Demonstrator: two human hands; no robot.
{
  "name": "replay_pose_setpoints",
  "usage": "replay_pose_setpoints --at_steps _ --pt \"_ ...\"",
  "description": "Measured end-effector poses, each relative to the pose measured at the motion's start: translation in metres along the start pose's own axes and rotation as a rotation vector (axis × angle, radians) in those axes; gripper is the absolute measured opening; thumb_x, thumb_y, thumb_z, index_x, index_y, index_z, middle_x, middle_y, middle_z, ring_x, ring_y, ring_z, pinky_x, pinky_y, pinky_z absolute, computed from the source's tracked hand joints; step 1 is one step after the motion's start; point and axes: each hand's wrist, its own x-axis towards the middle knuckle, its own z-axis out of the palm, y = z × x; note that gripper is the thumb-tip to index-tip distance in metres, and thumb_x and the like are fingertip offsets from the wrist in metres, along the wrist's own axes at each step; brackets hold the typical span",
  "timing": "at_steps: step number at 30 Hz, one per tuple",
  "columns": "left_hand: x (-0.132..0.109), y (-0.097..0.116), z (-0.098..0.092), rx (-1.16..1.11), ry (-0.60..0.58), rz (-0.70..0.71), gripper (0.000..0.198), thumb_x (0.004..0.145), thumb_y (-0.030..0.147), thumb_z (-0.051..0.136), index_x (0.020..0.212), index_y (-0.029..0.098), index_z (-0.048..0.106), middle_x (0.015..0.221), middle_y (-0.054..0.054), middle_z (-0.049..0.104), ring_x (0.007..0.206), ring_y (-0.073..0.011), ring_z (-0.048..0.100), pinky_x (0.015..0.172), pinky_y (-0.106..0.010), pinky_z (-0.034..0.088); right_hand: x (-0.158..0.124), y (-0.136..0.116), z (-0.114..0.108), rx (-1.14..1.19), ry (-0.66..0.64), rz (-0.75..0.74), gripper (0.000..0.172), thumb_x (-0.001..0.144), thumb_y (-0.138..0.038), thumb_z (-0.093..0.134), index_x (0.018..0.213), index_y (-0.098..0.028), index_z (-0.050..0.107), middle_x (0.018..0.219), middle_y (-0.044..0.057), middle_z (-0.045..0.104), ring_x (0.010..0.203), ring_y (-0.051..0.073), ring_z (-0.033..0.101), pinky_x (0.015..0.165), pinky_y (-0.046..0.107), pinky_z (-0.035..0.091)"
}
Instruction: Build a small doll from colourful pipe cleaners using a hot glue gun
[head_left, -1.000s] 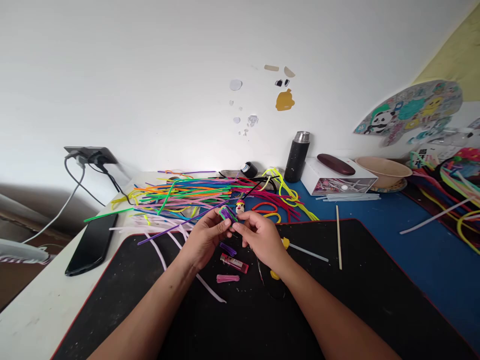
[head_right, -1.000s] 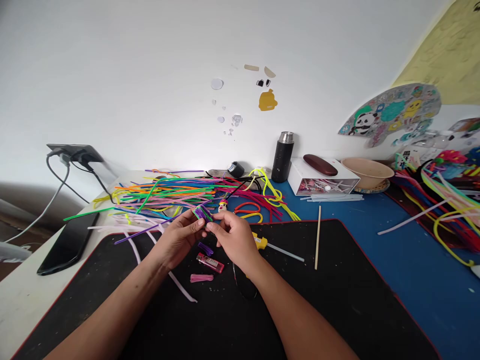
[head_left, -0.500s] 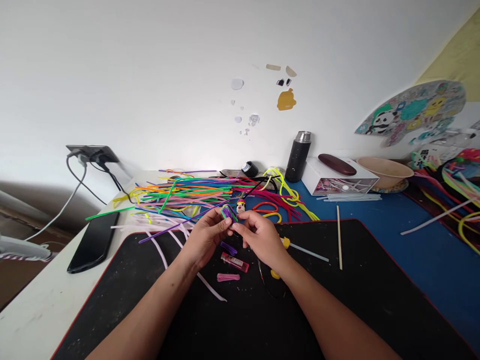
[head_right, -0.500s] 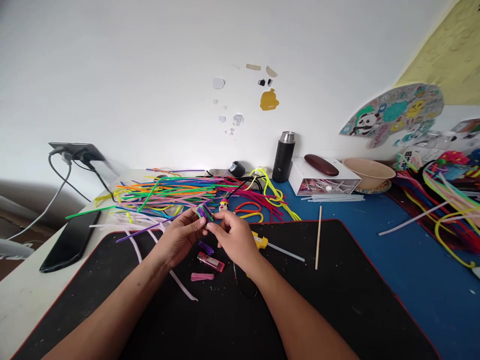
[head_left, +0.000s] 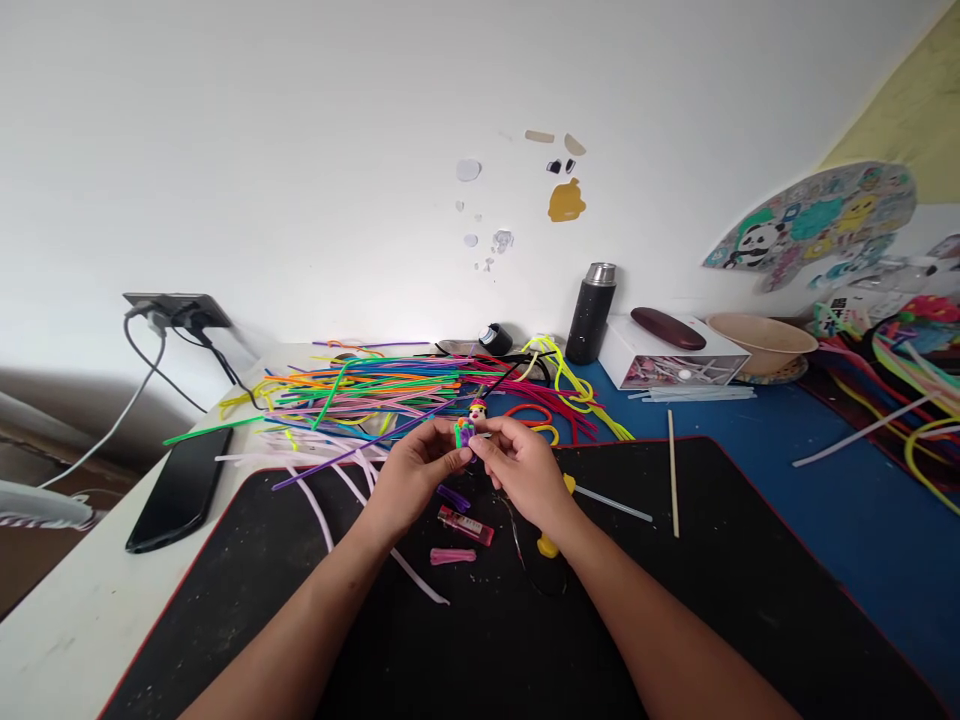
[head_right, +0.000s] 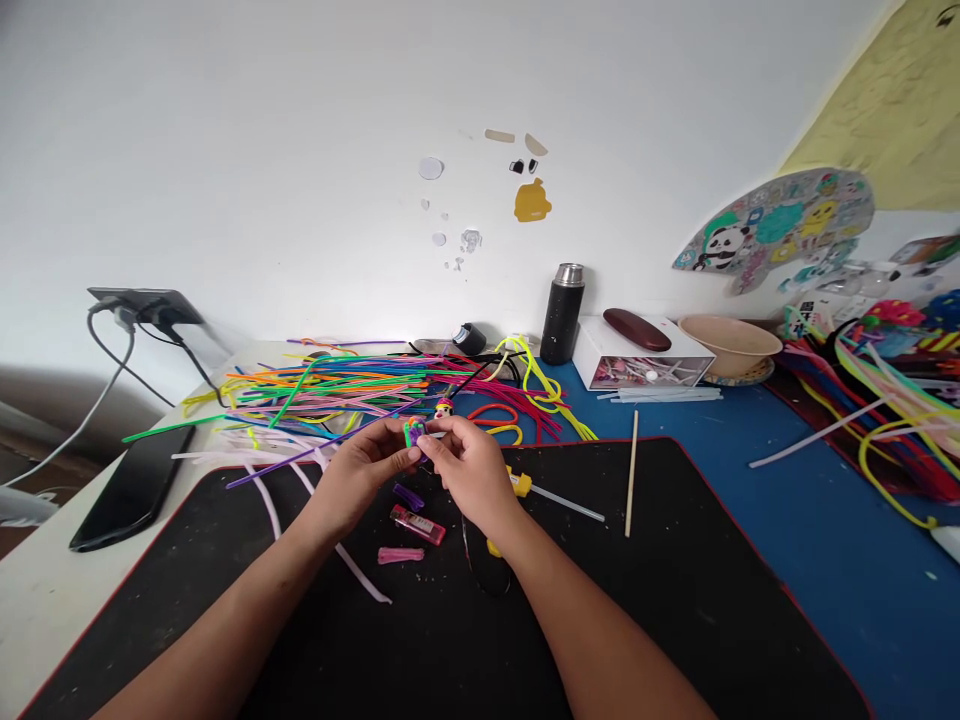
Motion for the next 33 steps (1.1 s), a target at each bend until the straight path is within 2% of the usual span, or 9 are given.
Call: replay_pose_setpoints --at_steps 4,14,24,28,33 --pt "0.0001 -0.0014 -0.0014 0.022 0.012 0.014 0.035 0.067 0.035 0.099 0.091 0.020 0.078 0.087 -0.002 0.074 0.078 -0.0179 0.066 0.072 -0.029 0.055 -0.0003 -0.0011 -0.0003 -0.030 0.010 -0.011 0.028 0.093 -0.047 0.070 0.103 -0.021 0.072 0.060 -0.006 0.054 0.047 0.013 0.049 0.050 0.028 0.036" --pt "-0.0009 -0.0037 -0.0004 0.078 0.016 0.019 0.039 0.068 0.039 0.097 0.095 0.020 0.077 0.089 -0.002 0.075 0.082 -0.0185 0.067 0.075 -0.030 0.055 0.0015 0.0016 -0.0004 -0.036 0.035 -0.024 0.030 0.091 -0.048 0.070 0.098 -0.019 0.071 0.057 -0.007 0.052 0.045 0.012 0.047 0.048 0.027 0.034" --pt "-0.0015 -0.0033 -0.0009 0.168 0.010 0.053 0.044 0.076 0.050 0.090 0.103 0.020 0.074 0.095 -0.004 0.077 0.086 -0.0213 0.070 0.077 -0.033 0.058 0.0032 -0.0004 -0.0020 0.084 -0.067 0.056 0.038 0.088 -0.052 0.074 0.105 -0.019 0.068 0.058 -0.008 0.054 0.044 0.011 0.049 0.042 0.023 0.034" --pt "-0.0020 -0.0025 -0.0026 0.191 -0.019 0.067 0.040 0.084 0.052 0.083 0.107 0.020 0.076 0.109 -0.007 0.079 0.094 -0.0237 0.072 0.079 -0.034 0.059 0.0047 0.0009 -0.0041 0.116 -0.066 0.075 0.039 0.087 -0.053 0.075 0.105 -0.019 0.069 0.054 -0.009 0.053 0.043 0.011 0.047 0.042 0.023 0.035" --pt "-0.0021 -0.0002 -0.0036 0.212 -0.003 0.097 0.039 0.087 0.051 0.080 0.111 0.020 0.077 0.116 -0.009 0.080 0.109 -0.0277 0.072 0.093 -0.039 0.058 0.0033 -0.0005 -0.0024 0.094 -0.088 0.090 0.036 0.086 -0.052 0.074 0.100 -0.019 0.070 0.053 -0.008 0.053 0.043 0.011 0.046 0.042 0.024 0.034"
